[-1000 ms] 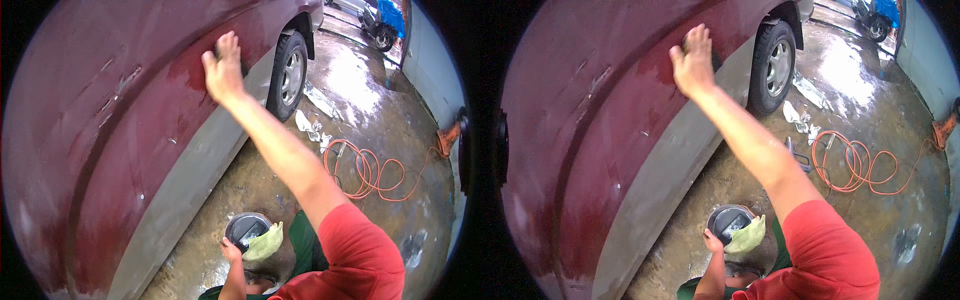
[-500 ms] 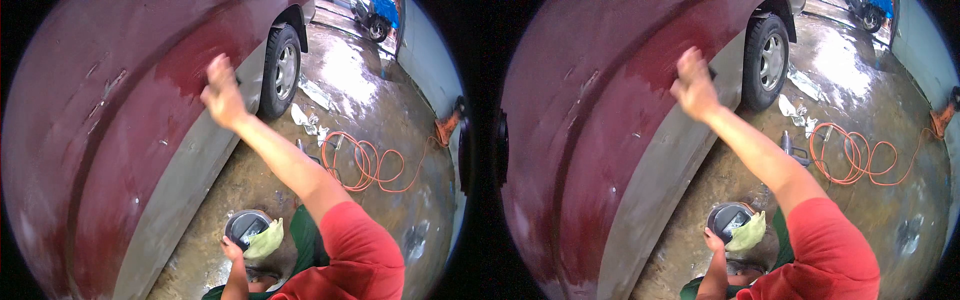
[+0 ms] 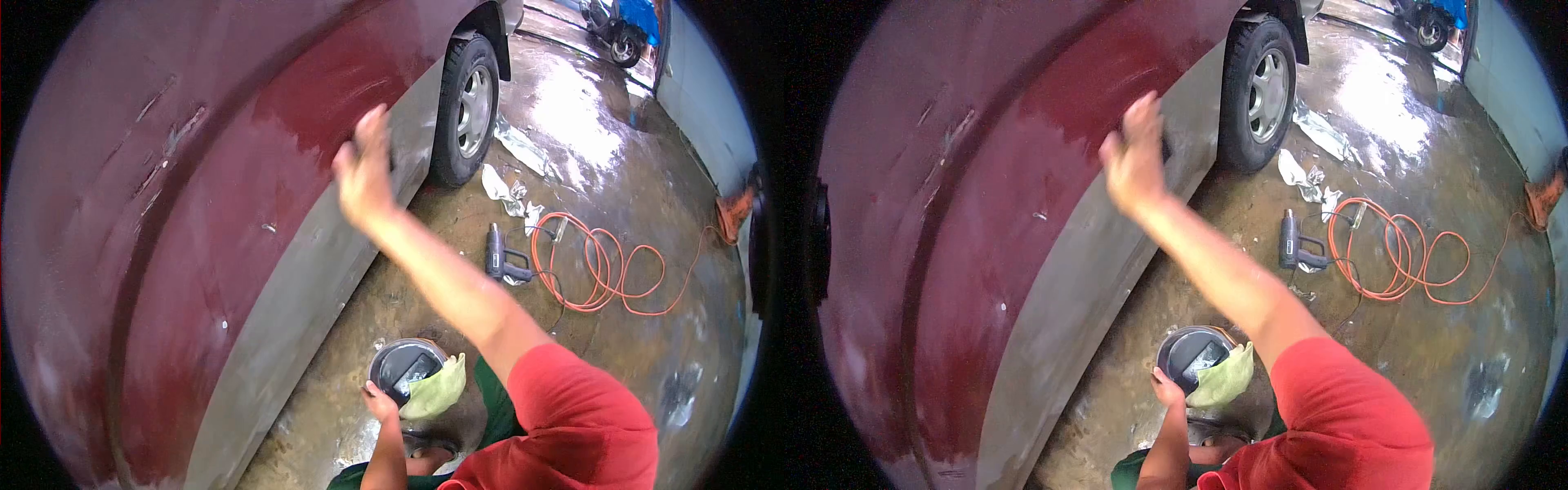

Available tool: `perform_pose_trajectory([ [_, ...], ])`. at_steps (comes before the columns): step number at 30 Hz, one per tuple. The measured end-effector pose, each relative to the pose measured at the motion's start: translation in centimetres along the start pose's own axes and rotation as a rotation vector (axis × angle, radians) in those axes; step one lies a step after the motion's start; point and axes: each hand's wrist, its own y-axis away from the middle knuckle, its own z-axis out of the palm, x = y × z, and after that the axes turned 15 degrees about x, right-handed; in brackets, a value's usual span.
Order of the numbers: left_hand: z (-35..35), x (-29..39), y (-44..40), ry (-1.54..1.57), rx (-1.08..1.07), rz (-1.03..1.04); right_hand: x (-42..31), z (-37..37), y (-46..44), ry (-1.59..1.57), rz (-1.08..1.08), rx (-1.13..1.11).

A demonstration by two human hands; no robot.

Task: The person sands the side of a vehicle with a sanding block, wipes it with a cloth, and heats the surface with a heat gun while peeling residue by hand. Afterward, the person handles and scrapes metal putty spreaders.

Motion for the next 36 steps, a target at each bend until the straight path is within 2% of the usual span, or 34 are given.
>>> perform_pose_trajectory([
  [3, -0.1, -0.4, 0.2, 0.002, 0.005, 0.015, -1.9, -2.4, 7.2, 0.06, -0.257, -0.398],
  [5, 0.0, -0.6, -0.3, 0.002, 0.002, 0.025, 1.0, -2.8, 2.9, 0.078, -0.223, -0.28],
  [6, 0.0, -0.6, -0.1, -0.002, -0.001, 0.017, 2.8, -2.1, 0.0, 0.126, -0.065, -0.108],
  [7, -0.1, -0.6, -0.1, -0.009, -0.002, 0.015, 2.7, -2.2, -3.7, -0.121, 0.302, 0.076],
  [9, -0.2, -1.1, -0.2, -0.005, -0.002, 0.017, 3.4, -1.2, -4.5, 0.1, 0.312, 0.068],
  [11, 0.5, -0.9, -0.4, 0.007, -0.006, 0.024, 0.5, -0.5, 1.5, 0.045, 0.101, -0.014],
  [12, 0.3, -1.2, -0.5, 0.0, -0.009, 0.025, -0.5, -0.3, 5.6, 0.078, -0.127, -0.088],
  [13, 0.3, -1.4, -0.6, -0.007, -0.014, 0.028, -2.0, -0.9, 8.2, 0.022, -0.087, -0.194],
  [15, 0.3, -1.5, -0.9, 0.02, 0.005, 0.046, 0.2, -1.7, 6.5, 0.055, -0.161, -0.238],
  [16, 0.5, -1.5, -0.9, 0.03, 0.005, 0.044, 1.8, -1.5, 3.9, 0.097, -0.188, -0.167],
  [18, 0.5, -1.6, -0.6, 0.041, 0.006, 0.064, 3.7, -0.4, -2.4, -0.133, 0.261, 0.097],
  [19, 0.3, -1.8, -0.5, 0.029, -0.005, 0.043, 4.2, -0.7, -4.2, 0.08, 0.277, 0.062],
  [21, 0.3, -1.4, -0.5, 0.021, -0.022, 0.013, 2.9, 0.3, -1.8, 0.094, 0.233, 0.101],
  [22, 0.3, -0.9, -0.5, 0.022, -0.022, 0.018, 0.3, -0.5, 0.8, 0.06, 0.16, 0.014],
  [23, 0.1, -0.7, -0.4, 0.017, -0.022, 0.023, 0.5, -0.7, 5.0, 0.131, -0.125, -0.081],
  [25, -0.1, -0.7, 0.0, 0.011, -0.014, 0.027, 0.6, -2.9, 7.9, 0.14, -0.218, -0.356],
  [26, 0.1, -0.6, 0.0, 0.018, 0.0, 0.026, 1.7, -3.9, 5.8, 0.122, -0.261, -0.384],
  [28, 0.7, -0.9, 0.1, 0.013, 0.001, 0.02, 4.8, -2.7, -0.1, 0.092, 0.021, -0.062],
  [29, 0.5, -1.3, -0.3, -0.005, -0.01, 0.021, 5.8, -2.0, -3.5, -0.212, 0.389, 0.097],
  [31, 0.2, -1.5, -0.5, -0.021, -0.012, 0.018, 6.6, -1.8, -4.9, 0.142, 0.345, 0.051],
  [32, 0.2, -1.3, -0.4, -0.02, -0.006, 0.012, 5.2, -1.4, -3.5, 0.004, 0.363, 0.079],
  [34, 0.3, -1.0, -0.5, -0.011, 0.0, 0.016, 1.7, -1.3, 3.3, 0.028, -0.01, -0.077],
  [35, 0.3, -1.1, -0.5, -0.005, -0.003, 0.02, -1.0, -2.3, 6.5, 0.003, -0.056, -0.203],
  [36, 0.3, -1.3, -0.4, 0.0, -0.009, 0.024, -0.2, -2.7, 7.2, 0.015, -0.116, -0.271],
])
